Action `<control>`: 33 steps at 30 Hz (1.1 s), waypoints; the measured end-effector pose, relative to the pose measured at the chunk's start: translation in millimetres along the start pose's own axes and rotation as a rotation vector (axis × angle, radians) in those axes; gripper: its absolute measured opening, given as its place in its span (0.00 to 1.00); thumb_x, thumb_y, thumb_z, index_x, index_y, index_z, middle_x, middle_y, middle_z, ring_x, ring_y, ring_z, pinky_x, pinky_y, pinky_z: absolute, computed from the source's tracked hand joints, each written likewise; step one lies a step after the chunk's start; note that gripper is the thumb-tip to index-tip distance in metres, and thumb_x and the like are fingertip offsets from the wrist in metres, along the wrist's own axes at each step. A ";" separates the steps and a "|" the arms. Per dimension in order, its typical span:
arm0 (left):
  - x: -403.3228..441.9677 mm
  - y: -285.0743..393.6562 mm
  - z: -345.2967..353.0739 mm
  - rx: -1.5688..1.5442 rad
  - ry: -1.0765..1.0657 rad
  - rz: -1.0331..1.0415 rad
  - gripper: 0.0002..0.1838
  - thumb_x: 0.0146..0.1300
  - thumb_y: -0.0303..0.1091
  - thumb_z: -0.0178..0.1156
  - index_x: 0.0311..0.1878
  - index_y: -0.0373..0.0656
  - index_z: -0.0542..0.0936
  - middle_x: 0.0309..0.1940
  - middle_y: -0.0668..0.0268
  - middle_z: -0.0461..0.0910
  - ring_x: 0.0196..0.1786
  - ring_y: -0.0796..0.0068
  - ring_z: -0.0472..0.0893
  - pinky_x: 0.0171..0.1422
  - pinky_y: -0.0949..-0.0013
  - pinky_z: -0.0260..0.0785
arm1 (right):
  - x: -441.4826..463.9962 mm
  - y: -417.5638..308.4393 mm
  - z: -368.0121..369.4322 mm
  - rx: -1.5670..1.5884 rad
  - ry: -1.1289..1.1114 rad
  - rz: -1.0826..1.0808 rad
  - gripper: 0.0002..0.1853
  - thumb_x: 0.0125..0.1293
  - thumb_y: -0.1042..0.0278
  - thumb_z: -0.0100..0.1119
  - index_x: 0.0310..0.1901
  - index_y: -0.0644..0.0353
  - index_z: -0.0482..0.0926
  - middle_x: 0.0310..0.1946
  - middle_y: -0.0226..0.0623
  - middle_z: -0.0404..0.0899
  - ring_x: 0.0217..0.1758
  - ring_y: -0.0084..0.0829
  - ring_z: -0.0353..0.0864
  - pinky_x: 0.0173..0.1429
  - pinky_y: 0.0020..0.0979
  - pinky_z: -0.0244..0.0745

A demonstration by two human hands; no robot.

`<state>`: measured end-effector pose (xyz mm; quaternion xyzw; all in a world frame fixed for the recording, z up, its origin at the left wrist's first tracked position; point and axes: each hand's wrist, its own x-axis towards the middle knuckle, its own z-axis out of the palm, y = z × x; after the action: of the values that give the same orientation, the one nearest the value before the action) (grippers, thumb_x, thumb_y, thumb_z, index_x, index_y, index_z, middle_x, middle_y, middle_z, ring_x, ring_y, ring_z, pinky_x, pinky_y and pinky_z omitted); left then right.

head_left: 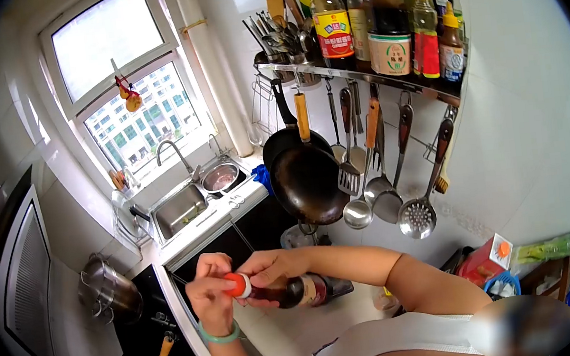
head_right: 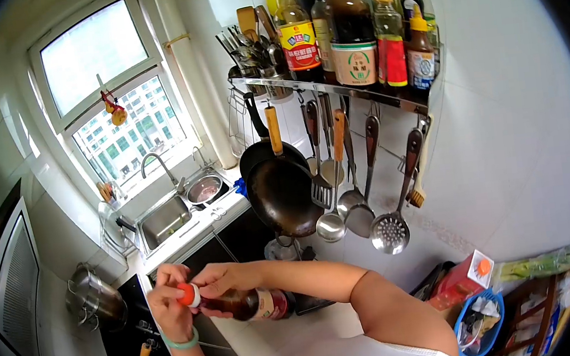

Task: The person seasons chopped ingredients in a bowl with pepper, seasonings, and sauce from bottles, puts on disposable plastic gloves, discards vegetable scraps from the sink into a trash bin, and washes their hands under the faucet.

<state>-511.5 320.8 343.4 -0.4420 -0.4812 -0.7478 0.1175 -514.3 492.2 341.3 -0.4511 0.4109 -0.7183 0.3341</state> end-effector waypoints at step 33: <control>-193.0 45.1 -63.4 0.228 1.087 -0.459 0.22 0.60 0.21 0.54 0.59 0.41 0.70 0.45 0.69 0.77 0.41 0.83 0.75 0.47 0.80 0.69 | -27.7 -422.1 -219.2 -2.023 1.892 -0.395 0.32 0.62 0.52 0.58 0.53 0.75 0.60 0.45 0.67 0.76 0.51 0.61 0.76 0.56 0.50 0.69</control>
<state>-406.8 197.4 212.5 0.1346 -0.5126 -0.8165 0.2289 -752.4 764.4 651.5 0.1061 0.7418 -0.1770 -0.6380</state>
